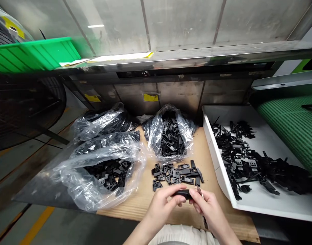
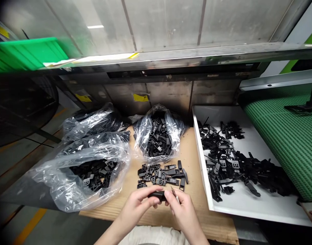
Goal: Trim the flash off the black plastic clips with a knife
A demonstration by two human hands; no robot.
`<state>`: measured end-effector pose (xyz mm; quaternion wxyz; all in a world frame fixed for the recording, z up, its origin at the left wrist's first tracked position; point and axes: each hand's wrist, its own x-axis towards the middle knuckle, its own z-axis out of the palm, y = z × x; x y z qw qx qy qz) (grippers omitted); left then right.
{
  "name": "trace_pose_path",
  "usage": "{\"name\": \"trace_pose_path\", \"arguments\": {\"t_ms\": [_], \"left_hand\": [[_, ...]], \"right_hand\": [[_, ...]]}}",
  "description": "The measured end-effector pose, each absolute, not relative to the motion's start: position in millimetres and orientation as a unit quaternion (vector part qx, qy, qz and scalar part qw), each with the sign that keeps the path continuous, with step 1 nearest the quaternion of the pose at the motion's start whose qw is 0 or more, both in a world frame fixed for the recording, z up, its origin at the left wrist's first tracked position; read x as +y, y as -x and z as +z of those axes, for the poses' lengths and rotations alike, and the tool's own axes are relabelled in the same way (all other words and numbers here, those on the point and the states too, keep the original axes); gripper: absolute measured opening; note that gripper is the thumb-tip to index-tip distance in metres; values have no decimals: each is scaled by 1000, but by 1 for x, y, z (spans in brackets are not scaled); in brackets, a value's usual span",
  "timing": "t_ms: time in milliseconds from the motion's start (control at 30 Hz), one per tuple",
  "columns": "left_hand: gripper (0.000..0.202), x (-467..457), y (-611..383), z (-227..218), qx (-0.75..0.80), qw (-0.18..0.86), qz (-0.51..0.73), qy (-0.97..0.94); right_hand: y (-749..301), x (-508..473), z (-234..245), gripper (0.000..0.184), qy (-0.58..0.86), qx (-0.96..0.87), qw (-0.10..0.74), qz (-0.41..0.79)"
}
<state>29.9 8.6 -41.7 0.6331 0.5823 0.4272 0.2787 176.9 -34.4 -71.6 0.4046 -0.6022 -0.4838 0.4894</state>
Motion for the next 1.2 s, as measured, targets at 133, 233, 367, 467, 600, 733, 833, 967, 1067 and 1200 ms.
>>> {"name": "trace_pose_path", "arguments": {"t_ms": [133,233,367,467,600,733,833,967,1067,1200], "left_hand": [[13,11,-30,-40,460,654,317,-510],[12,11,-30,-35,471,660,328,-485],[12,7,-33,-27,477,660,336,-473],[13,4,-36,-21,464,676,321,-474],[12,2,-38,-15,424,719,255,-487],[12,0,-39,-11,457,622,294,-563],[15,-3,-38,-9,469,483,318,-668],[21,-8,-36,-10,457,377,338,-731],[25,-9,-36,-12,450,360,351,-738],[29,-8,-37,-14,440,355,349,-747]], "right_hand": [[-177,-32,-65,41,591,-424,451,517],[-177,-33,-63,37,576,-397,474,535],[-180,-35,-61,34,560,-384,490,546],[-184,-37,-56,29,556,-405,493,533],[-192,-38,-45,21,550,-495,493,458],[-200,-41,-39,23,571,-609,423,353],[-204,-50,-36,38,615,-646,371,258],[-204,-60,-34,29,612,-673,382,161],[-202,-60,-36,27,600,-711,351,107],[-198,-58,-39,28,615,-714,329,61]]}}
